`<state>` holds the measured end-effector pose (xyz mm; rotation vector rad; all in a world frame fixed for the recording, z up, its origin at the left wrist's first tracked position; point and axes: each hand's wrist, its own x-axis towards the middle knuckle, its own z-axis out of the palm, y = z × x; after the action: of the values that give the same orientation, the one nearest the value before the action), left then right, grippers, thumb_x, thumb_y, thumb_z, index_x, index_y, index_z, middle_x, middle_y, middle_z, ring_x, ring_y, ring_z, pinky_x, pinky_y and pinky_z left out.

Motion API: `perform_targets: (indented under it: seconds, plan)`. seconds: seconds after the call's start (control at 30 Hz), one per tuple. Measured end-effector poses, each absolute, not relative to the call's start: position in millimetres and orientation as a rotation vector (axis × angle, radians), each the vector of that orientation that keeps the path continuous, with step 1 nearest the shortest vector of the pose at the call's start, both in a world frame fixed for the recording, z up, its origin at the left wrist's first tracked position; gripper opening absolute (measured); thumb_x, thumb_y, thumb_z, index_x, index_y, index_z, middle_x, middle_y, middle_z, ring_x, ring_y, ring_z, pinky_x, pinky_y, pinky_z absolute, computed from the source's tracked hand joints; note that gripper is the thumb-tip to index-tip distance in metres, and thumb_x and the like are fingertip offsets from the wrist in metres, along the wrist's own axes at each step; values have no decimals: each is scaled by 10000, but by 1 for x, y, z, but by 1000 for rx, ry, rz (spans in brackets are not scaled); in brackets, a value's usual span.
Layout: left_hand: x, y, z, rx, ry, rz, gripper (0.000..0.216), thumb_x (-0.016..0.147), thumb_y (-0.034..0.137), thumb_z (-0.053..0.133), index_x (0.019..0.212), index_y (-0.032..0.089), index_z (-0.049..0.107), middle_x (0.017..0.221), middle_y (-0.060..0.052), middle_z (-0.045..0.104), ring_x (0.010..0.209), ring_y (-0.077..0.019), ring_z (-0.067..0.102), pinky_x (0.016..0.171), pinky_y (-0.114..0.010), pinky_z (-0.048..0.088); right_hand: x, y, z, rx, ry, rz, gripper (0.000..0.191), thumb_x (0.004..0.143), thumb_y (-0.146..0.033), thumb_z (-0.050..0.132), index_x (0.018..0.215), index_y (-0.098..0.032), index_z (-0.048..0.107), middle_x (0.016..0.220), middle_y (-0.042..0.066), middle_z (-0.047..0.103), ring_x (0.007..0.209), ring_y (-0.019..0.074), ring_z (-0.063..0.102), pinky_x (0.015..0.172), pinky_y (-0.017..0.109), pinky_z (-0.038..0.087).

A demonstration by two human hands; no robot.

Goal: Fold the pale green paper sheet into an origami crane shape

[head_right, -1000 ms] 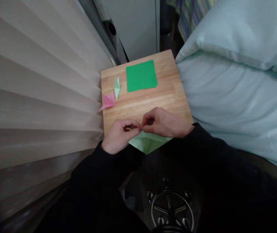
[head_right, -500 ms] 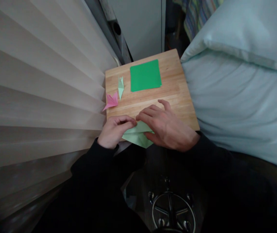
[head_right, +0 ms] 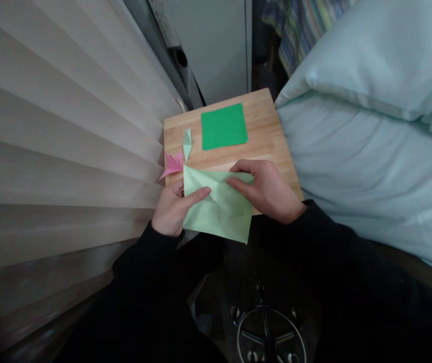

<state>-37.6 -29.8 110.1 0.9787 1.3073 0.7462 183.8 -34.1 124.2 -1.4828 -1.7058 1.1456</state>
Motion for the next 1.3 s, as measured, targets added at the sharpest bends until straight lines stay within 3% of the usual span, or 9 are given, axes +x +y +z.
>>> perform_targets:
  seconds: [0.23,0.4,0.53,0.67,0.83,1.0,1.1,1.2,1.3]
  plan:
    - [-38,-31,108,1110,1228,736,368,695,382,908,973,167,799,1045,-99,814,1005,-284,760,903,-425,634,187,-30,120,-1394,-1591,1300,287,856,-523,707,848,-236,719,913,41,751,896,256,653,789,369,497]
    - [-37,-32,112,1121,1239,713,309,728,332,869,962,143,795,1025,-110,815,985,-290,764,912,-455,627,188,-27,119,-1430,-1562,1292,267,839,-502,732,829,-236,712,914,41,746,907,254,658,801,370,500]
    - [-34,-34,119,1203,1196,698,303,749,277,836,1025,159,793,1115,-98,807,1078,-279,747,1021,-449,581,189,-27,114,-1405,-1537,1316,265,824,-497,741,833,-234,716,911,32,742,887,240,653,799,370,507]
    - [-32,-33,123,1259,1099,720,293,814,304,786,1072,167,792,1186,-100,791,1211,-294,697,1128,-468,504,188,-25,111,-1467,-1291,1396,273,738,-447,822,824,-231,678,821,25,712,746,207,631,671,346,499]
    - [-31,-32,121,1383,1024,742,412,871,271,709,1273,187,741,1376,-94,711,1377,-295,586,1228,-464,389,183,-22,110,-1432,-824,1584,306,674,-320,876,832,-238,628,779,15,712,640,169,627,592,314,504]
    - [-32,-35,127,1334,886,582,460,848,217,694,1305,245,736,1416,-68,688,1341,-304,608,1179,-482,430,181,-23,111,-1373,-628,1697,210,746,-262,829,796,-220,629,711,1,697,575,138,628,536,276,509]
    - [-35,-35,133,1306,814,525,489,820,290,743,1306,241,740,1407,-83,689,1331,-327,605,1156,-466,431,185,-23,110,-1357,-631,1734,180,778,-272,815,786,-214,645,699,3,704,567,133,627,523,264,509]
    - [-33,-36,131,1230,883,518,418,903,475,667,1193,201,793,1249,-114,754,1209,-319,662,1024,-423,497,187,-22,107,-1299,-731,1776,197,772,-321,839,788,-203,682,769,28,744,637,144,664,583,270,538]
    - [-27,-36,122,1264,1109,628,347,905,497,679,916,177,811,950,-85,787,913,-227,699,829,-328,511,185,-22,105,-1212,-831,1808,233,757,-372,858,825,-198,719,773,21,749,663,142,665,621,274,541]
